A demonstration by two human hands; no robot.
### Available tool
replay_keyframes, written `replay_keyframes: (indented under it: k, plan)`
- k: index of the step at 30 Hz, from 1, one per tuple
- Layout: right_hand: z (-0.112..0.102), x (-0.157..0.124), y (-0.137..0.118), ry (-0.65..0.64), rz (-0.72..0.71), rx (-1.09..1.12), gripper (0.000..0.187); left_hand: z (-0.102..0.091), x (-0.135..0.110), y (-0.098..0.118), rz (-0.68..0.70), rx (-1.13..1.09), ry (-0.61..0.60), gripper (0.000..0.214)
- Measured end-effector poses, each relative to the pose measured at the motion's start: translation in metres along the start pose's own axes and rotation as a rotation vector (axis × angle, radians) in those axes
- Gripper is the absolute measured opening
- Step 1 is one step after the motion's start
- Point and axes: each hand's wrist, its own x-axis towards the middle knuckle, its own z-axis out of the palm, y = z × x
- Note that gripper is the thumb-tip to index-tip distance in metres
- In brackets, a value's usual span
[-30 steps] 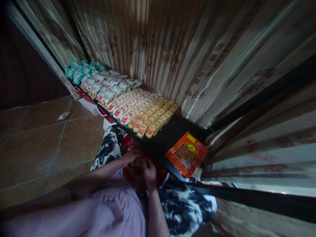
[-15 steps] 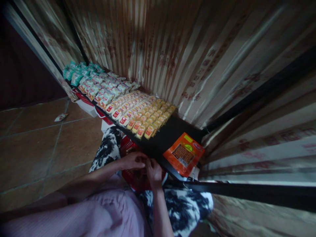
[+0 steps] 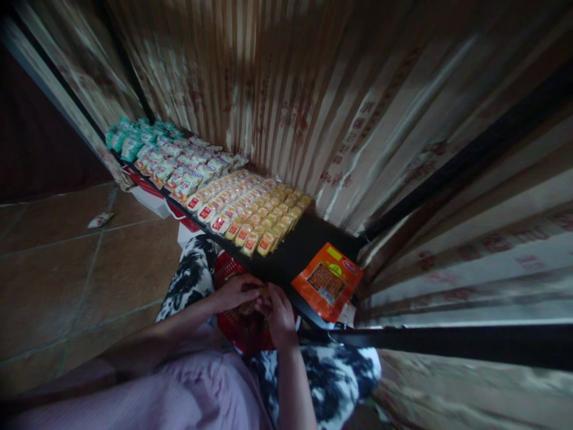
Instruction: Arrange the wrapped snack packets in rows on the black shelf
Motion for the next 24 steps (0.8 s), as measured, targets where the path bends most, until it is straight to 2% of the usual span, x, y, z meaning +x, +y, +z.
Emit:
replay_keyframes:
  k: [4,9,18,21,24]
  plan:
    - [0.002,0.0,-0.009,-0.032,0.016,0.059,0.037,0.003,0.008,-0.001,0.009,-0.124,0.079,0.025]
    - [0.002,0.003,-0.015,0.016,0.004,0.044,0.044,0.009,0.019,0.006,-0.076,-0.196,0.202,0.02]
    - [-0.004,0.003,-0.012,0.063,-0.11,-0.035,0.048,0.018,0.03,0.015,-0.292,-0.604,0.235,0.018]
    - [-0.007,0.002,-0.013,0.072,-0.147,-0.128,0.055,0.021,0.036,0.017,-0.318,-0.705,0.196,0.018]
    - [-0.012,0.004,-0.014,0.104,-0.218,-0.251,0.056,0.025,0.045,0.02,-0.327,-0.732,0.218,0.016]
